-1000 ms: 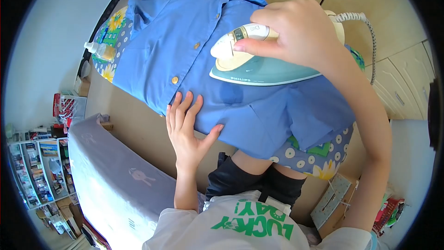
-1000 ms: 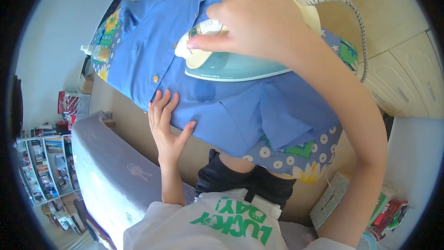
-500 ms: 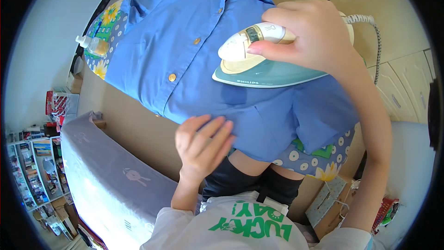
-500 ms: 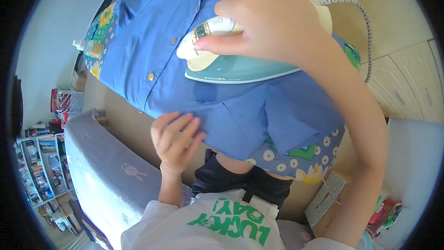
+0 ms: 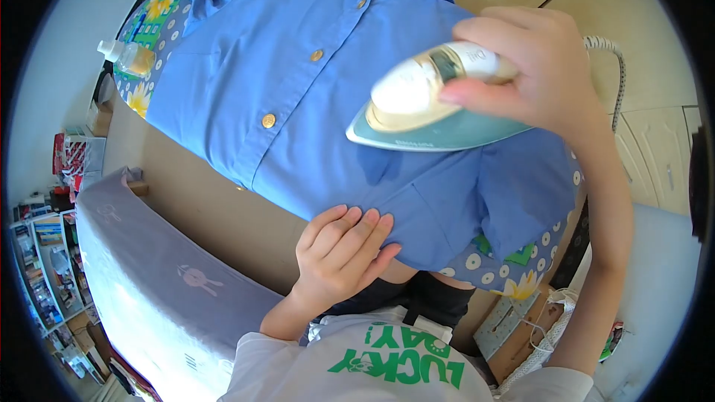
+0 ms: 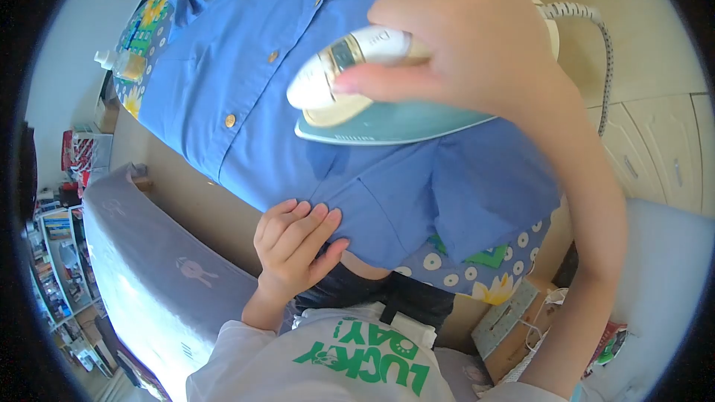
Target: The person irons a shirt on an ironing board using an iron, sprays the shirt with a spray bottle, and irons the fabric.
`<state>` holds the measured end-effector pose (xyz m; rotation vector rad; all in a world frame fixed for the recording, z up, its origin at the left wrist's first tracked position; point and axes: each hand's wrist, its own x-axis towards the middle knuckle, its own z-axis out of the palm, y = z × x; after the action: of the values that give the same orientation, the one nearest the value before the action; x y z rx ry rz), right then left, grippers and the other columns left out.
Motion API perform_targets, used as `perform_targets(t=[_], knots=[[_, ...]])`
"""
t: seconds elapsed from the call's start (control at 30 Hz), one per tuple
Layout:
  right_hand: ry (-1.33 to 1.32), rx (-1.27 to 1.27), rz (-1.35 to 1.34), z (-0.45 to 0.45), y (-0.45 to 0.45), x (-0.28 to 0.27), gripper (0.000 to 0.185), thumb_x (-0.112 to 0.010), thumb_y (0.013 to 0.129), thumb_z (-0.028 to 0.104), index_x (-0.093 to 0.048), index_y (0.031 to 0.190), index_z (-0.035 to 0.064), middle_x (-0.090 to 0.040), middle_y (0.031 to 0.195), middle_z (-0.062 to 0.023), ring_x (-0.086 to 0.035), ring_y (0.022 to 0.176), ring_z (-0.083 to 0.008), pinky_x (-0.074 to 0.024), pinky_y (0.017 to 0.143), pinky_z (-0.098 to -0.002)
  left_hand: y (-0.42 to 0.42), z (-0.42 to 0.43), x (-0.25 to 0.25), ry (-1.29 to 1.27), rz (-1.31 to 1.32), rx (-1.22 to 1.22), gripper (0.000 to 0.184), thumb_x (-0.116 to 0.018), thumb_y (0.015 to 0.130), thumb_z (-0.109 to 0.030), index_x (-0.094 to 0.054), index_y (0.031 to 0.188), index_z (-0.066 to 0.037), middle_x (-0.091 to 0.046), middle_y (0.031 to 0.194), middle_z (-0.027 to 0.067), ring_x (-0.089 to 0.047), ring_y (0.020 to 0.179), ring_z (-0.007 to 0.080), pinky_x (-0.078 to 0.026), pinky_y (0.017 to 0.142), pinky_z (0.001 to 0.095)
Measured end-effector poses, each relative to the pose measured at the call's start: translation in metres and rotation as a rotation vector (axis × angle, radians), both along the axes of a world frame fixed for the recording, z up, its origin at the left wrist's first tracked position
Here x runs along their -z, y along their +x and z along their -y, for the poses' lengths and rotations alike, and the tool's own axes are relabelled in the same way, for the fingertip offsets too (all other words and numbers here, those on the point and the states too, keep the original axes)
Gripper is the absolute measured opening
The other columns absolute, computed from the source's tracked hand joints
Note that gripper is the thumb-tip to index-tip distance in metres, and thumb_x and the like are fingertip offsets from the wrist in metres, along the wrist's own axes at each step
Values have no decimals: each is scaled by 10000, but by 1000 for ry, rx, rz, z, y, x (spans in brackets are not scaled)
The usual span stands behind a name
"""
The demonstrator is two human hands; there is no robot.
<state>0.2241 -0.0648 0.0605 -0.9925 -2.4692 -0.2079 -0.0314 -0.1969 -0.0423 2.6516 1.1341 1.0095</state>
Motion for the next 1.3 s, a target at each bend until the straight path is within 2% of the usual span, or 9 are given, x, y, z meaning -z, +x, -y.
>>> perform_targets(t=[0.13,0.33,0.47,0.73,0.83,1.07,1.17,1.23,1.3], knots=[[-127,-187,81,1,13,-10,471,-765,658,449,-626,829,33,-534,643,-73,-523,546,-245,-393,487,-325,0,1,1,-11,13,1,373,-777,608,-239,-724,943,-82,-648,962,29,-577,844,203,-497,807,372],[-61,-16,10,-3,1,-2,565,-718,672,558,-615,832,25,-491,622,-62,-492,528,-233,-366,474,-322,0,3,2,-25,30,-18,375,-779,608,-228,-723,948,-80,-646,958,32,-575,841,207,-492,814,379],[-75,-172,50,-6,7,-11,520,-753,658,496,-617,838,27,-503,627,-66,-505,537,-237,-375,481,-320,-1,1,-2,-47,41,0,379,-779,609,-227,-719,951,-75,-642,946,38,-572,833,210,-488,813,379],[-97,-107,-1,-9,8,-3,473,-740,676,439,-617,843,15,-549,648,-80,-544,566,-235,-405,505,-318,1,3,-14,-181,-48,0,386,-769,614,-211,-687,954,-48,-628,1188,99,-562,841,251,-482,821,390],[-259,-218,42,-11,16,-14,411,-736,702,368,-617,856,5,-553,641,-86,-556,578,-237,-417,516,-314,-1,4,-10,-156,-41,6,392,-760,624,-201,-680,976,-48,-633,1177,94,-557,840,252,-483,849,406],[-295,-188,-18,-23,20,-17,425,-696,752,403,-613,861,0,-557,647,-88,-544,572,-224,-405,506,-311,-1,2,-18,-181,-76,19,373,-742,646,-193,-680,986,-52,-638,1179,42,-550,867,274,-477,895,439],[-175,-315,12,-27,3,-22,408,-640,803,410,-597,806,4,-523,615,-83,-507,540,-213,-375,499,-326,-2,3,-20,-205,-105,30,372,-736,652,-191,-680,992,-51,-632,1193,21,-543,882,284,-475,900,446],[-135,-325,72,-32,-7,-24,392,-741,753,391,-590,601,62,-538,535,-55,-518,464,-182,-337,420,-308,-3,2,-22,-215,-126,52,370,-730,652,-188,-680,992,-50,-625,1205,15,-533,889,285,-473,910,453],[-174,-361,55,-37,-8,-19,371,-714,776,359,-582,593,64,-534,536,-71,-516,461,-213,-348,420,-316,-4,2,-24,-237,-122,61,374,-729,651,-190,-680,994,-49,-622,1209,14,-527,890,284,-470,917,456]])
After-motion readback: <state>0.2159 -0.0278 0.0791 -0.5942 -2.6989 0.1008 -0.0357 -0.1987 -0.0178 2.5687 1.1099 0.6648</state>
